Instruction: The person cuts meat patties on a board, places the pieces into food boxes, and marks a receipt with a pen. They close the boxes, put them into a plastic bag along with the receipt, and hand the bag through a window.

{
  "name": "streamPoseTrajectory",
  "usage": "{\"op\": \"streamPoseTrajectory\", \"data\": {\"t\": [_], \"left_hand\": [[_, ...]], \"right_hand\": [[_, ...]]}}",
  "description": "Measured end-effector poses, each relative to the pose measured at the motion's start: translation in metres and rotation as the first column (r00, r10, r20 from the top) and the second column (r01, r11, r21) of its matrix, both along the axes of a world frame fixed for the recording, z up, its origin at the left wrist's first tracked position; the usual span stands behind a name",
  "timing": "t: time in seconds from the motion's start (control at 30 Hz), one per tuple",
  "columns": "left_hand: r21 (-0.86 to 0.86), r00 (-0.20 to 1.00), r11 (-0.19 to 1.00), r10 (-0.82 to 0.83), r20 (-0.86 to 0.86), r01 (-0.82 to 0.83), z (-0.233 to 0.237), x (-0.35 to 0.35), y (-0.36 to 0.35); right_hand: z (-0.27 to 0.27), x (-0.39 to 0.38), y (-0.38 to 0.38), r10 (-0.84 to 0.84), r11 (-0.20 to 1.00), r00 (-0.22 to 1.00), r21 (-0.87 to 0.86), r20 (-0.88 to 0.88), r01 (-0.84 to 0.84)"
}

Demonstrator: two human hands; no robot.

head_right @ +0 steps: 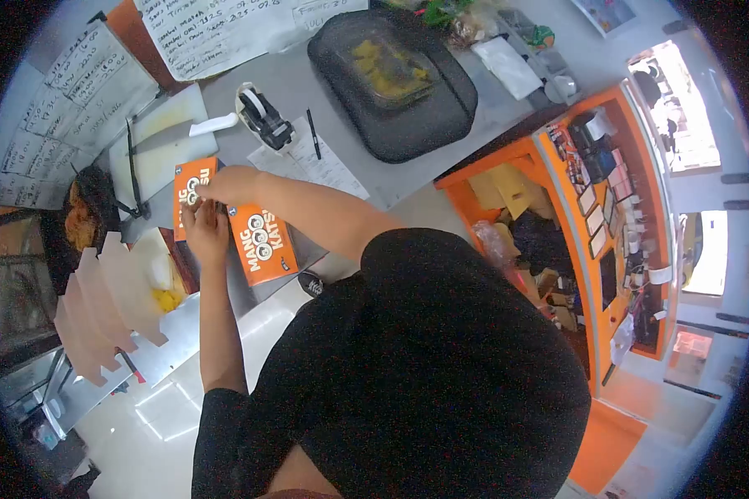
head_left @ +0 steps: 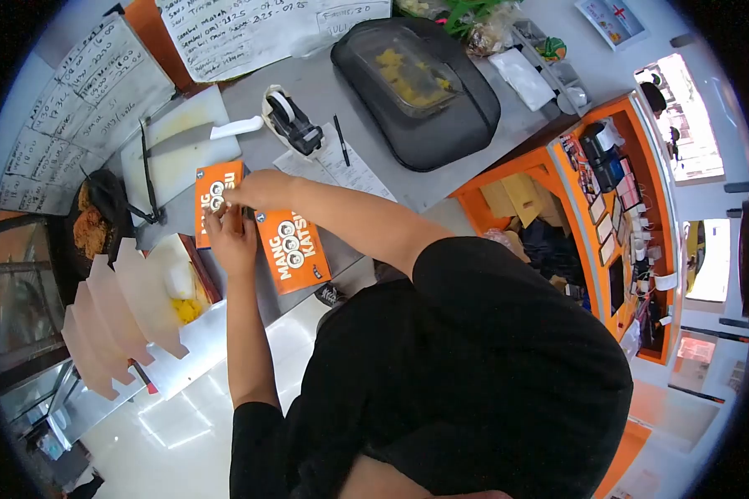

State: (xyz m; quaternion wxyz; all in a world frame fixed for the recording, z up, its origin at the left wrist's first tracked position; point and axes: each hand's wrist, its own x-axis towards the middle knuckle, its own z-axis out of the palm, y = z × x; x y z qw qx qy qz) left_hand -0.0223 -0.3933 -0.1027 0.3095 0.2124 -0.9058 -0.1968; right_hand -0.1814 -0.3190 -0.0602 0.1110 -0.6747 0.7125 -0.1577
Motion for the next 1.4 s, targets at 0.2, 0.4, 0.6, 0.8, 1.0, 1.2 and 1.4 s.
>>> {"op": "streamPoseTrajectory", "data": {"t": [0.2, 0.4, 0.6, 0.8, 1.0, 1.2, 1.4], "left_hand": [[-0.054, 0.993, 0.999, 0.004, 0.121, 0.002, 0.028, -0.013, 0.007], [-0.187, 0.965, 0.972, 0.176, 0.193, -0.14, 0.02, -0.03, -0.005], [-0.098, 0.877, 0.927, 0.375, 0.3, -0.363, 0.01, -0.038, -0.005], [-0.038, 0.877, 0.876, 0.481, 0.002, -0.481, 0.079, -0.052, 0.107], [0.298, 0.831, 0.813, 0.547, -0.098, -0.5, 0.081, -0.055, 0.267], [0.709, 0.805, 0.547, 0.591, 0.049, -0.445, 0.045, -0.049, 0.339], [0.722, 0.888, 0.665, 0.43, -0.16, -0.192, 0.055, -0.073, 0.319]], "right_hand": [[-0.02, -0.012, -0.008, 0.184, 0.959, 0.933, -0.153, -0.309, -0.24], [0.065, -0.035, 0.099, 0.105, 0.872, 0.972, -0.451, -0.212, -0.192], [0.093, -0.206, 0.371, -0.407, 0.492, 0.729, -0.541, 0.55, 0.683], [-0.056, -0.506, 0.586, -0.977, 0.201, 0.212, -0.327, -0.002, 0.923], [-0.063, -0.553, 0.602, -0.977, 0.214, 0.215, -0.061, 0.009, 0.975], [-0.056, -0.539, 0.609, -0.911, 0.402, 0.391, -0.074, -0.131, 0.913], [-0.099, -0.61, 0.642, -0.751, 0.655, 0.598, -0.193, -0.28, 0.731]]}}
